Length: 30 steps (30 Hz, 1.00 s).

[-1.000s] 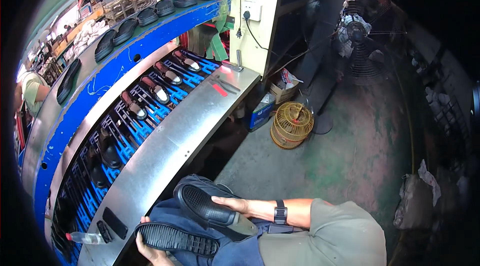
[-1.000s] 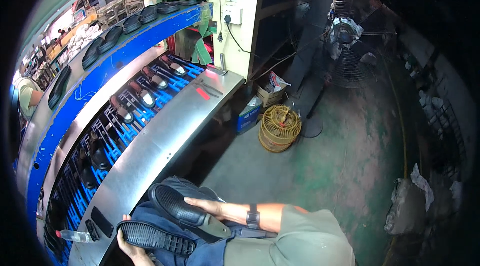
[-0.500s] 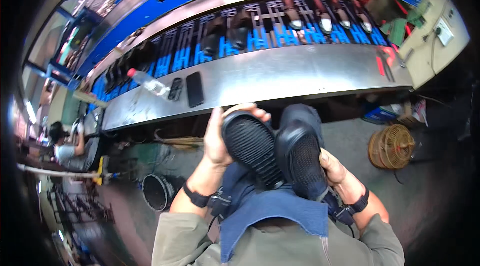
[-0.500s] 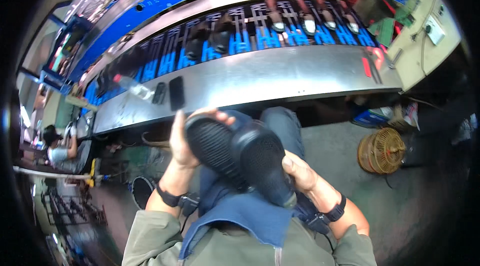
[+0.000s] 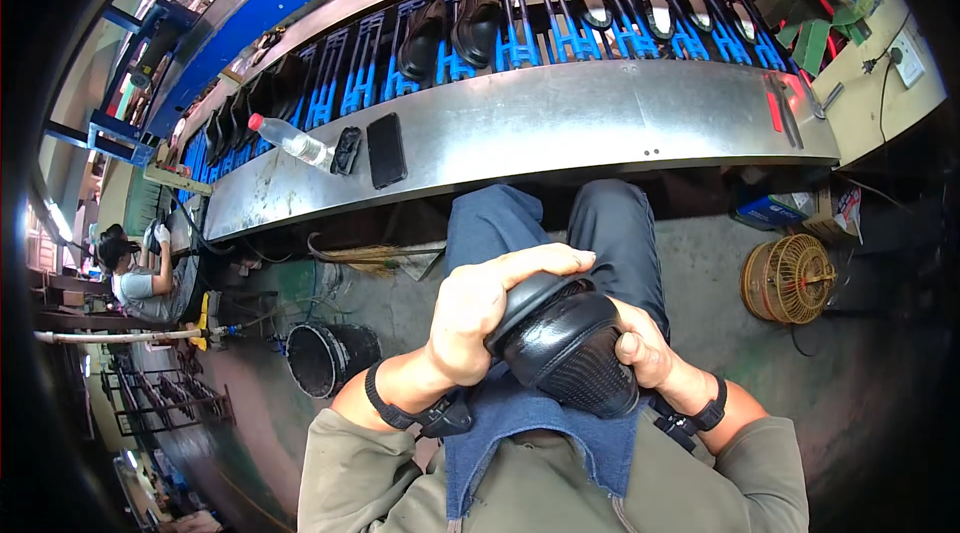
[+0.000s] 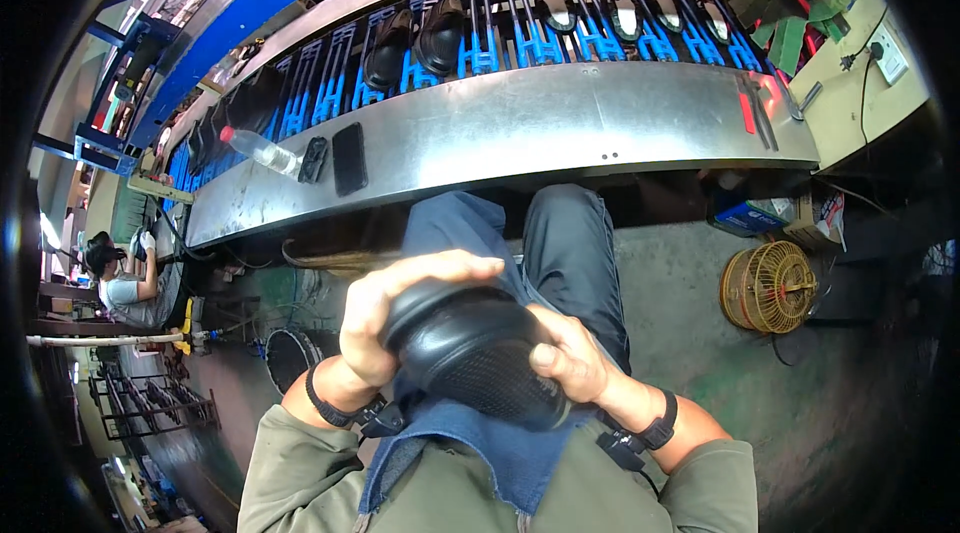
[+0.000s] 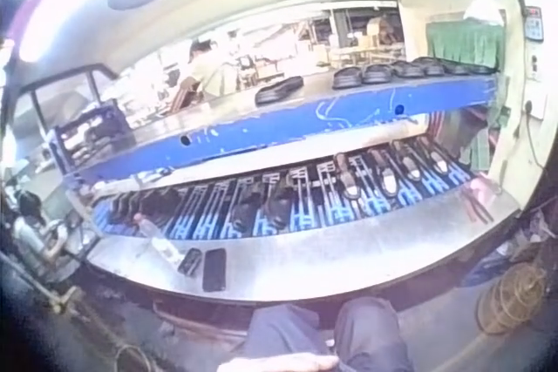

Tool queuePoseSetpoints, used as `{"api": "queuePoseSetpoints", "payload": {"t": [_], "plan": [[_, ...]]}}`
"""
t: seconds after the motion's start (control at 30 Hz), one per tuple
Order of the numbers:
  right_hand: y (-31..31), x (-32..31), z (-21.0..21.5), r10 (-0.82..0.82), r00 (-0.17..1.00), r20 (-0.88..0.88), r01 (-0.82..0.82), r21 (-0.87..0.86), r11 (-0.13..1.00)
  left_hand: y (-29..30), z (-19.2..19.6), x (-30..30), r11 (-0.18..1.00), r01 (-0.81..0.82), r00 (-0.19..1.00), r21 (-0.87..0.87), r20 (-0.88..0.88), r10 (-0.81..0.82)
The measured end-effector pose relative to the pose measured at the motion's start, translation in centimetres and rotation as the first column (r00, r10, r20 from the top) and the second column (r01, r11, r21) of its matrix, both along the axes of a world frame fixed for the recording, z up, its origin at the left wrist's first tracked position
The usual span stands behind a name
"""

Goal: Inspecting and cleaning shoes on a factory assembly line.

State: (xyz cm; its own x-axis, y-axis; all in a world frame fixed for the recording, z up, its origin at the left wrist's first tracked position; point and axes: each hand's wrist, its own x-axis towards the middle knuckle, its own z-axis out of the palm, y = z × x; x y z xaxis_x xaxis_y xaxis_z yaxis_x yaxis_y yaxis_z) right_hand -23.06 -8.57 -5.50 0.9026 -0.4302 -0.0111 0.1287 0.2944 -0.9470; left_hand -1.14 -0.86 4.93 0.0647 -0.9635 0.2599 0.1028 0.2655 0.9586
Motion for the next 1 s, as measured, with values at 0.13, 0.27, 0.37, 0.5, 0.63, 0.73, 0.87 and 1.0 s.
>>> {"api": "queuePoseSetpoints", "payload": {"t": [0.13, 0.27, 0.37, 0.5, 0.63, 0.73, 0.87, 1.0], "plan": [[-0.2, 0.3, 0.0, -0.037, 0.999, 0.024, 0.038, -0.038, 0.999, -0.1, 0.4, -0.4, 0.993, -0.036, 0.996, 0.115, 0.083, 0.026], [-0.1, 0.4, -0.4, -0.061, 0.998, 0.034, 0.062, -0.027, 0.998, -0.2, -0.1, -0.5, 1.000, -0.018, 0.995, -0.013, 0.097, 0.020], [-0.4, 0.6, -0.4, -0.046, 0.999, 0.027, 0.046, -0.021, 0.999, -0.2, 0.5, -0.5, 0.997, -0.031, 0.992, 0.065, 0.122, 0.023], [-0.4, 0.5, -0.4, -0.031, 0.999, 0.016, 0.032, -0.039, 0.999, -0.1, 0.2, -0.3, 1.000, -0.011, 0.993, 0.016, 0.120, 0.009], [-0.1, 0.2, -0.8, -0.010, 1.000, 0.021, 0.009, 0.014, 1.000, 0.2, 0.7, -0.4, 0.990, -0.023, 0.981, 0.138, 0.196, -0.005], [0.1, 0.4, -0.3, -0.016, 0.999, 0.048, 0.013, 0.062, 0.998, 0.6, 0.2, -0.3, 0.988, 0.037, 0.986, 0.151, 0.153, -0.060], [0.0, 0.3, 0.5, -0.001, 0.997, 0.078, -0.007, 0.106, 0.994, 1.6, 0.1, -0.9, 0.984, 0.117, 0.991, 0.137, 0.056, -0.125], [-0.4, -0.2, -1.0, 0.027, 1.000, 0.005, -0.027, 0.017, 0.999, 2.2, 2.1, -0.5, 1.000, 0.025, 0.921, 0.009, 0.388, -0.027]]}}
